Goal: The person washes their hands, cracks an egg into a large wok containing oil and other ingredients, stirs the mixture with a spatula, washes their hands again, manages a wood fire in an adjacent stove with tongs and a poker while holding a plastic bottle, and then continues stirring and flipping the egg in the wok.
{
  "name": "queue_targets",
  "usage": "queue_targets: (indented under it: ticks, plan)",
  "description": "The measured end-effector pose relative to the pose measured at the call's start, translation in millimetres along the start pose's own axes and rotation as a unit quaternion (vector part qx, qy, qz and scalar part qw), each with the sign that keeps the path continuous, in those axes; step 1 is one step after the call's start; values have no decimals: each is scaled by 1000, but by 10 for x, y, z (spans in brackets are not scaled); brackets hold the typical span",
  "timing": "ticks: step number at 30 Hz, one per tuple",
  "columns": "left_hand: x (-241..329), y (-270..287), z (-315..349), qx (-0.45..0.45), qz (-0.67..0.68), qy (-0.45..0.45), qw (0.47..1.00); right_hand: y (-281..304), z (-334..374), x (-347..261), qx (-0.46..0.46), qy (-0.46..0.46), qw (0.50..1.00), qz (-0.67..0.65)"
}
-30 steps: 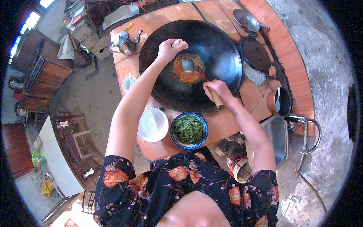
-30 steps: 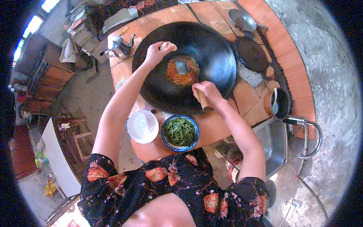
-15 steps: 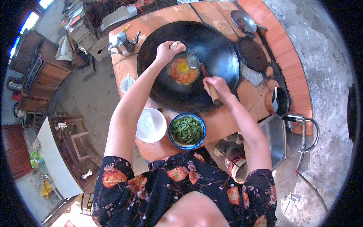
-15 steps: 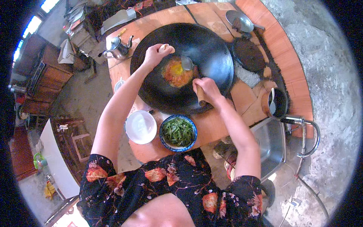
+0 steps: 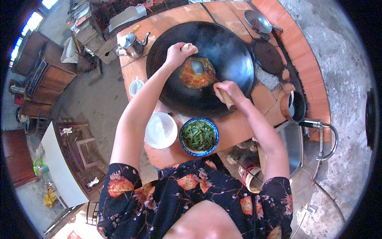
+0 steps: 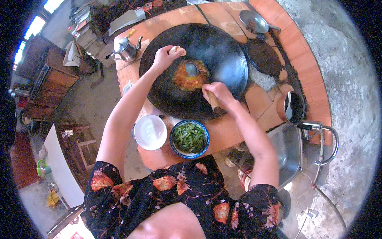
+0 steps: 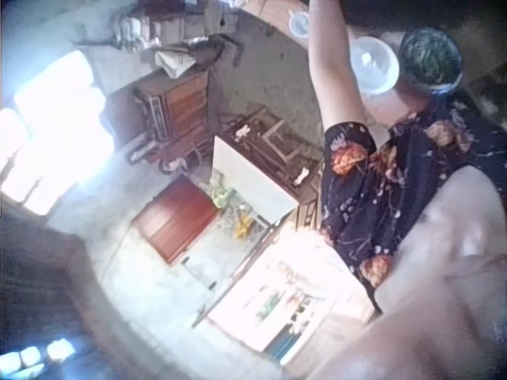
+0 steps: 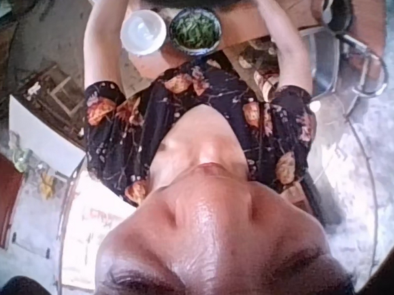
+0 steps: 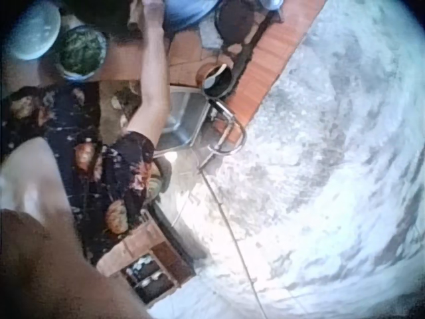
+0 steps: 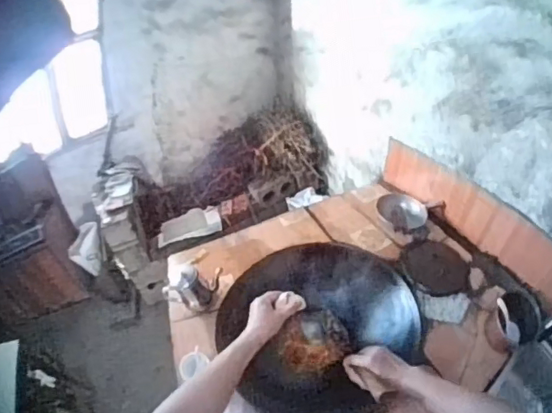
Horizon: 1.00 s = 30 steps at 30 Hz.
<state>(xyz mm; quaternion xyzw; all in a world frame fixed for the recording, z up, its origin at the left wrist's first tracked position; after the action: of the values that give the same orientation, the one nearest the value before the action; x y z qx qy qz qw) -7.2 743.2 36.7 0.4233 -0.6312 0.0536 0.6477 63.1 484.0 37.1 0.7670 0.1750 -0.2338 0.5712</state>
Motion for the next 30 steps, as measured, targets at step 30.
queue_targets:
  ticks: [30]
  plan:
    - [65, -156, -27, -5, 36, -13, 999, 181, -22, 101, -29, -10, 999, 44]
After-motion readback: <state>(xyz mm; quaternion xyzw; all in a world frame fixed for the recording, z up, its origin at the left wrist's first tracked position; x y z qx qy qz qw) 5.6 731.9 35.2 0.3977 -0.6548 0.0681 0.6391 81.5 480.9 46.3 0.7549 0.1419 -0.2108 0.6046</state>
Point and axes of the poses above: each hand's wrist, its own z-axis away from the middle knuckle, its own y-axis out of the back of the hand, x = y × z, the point moved 3 cm from there along -z, towards the middle knuckle, and after that the axes turned 3 degrees about -y, right-handed, at the moved point
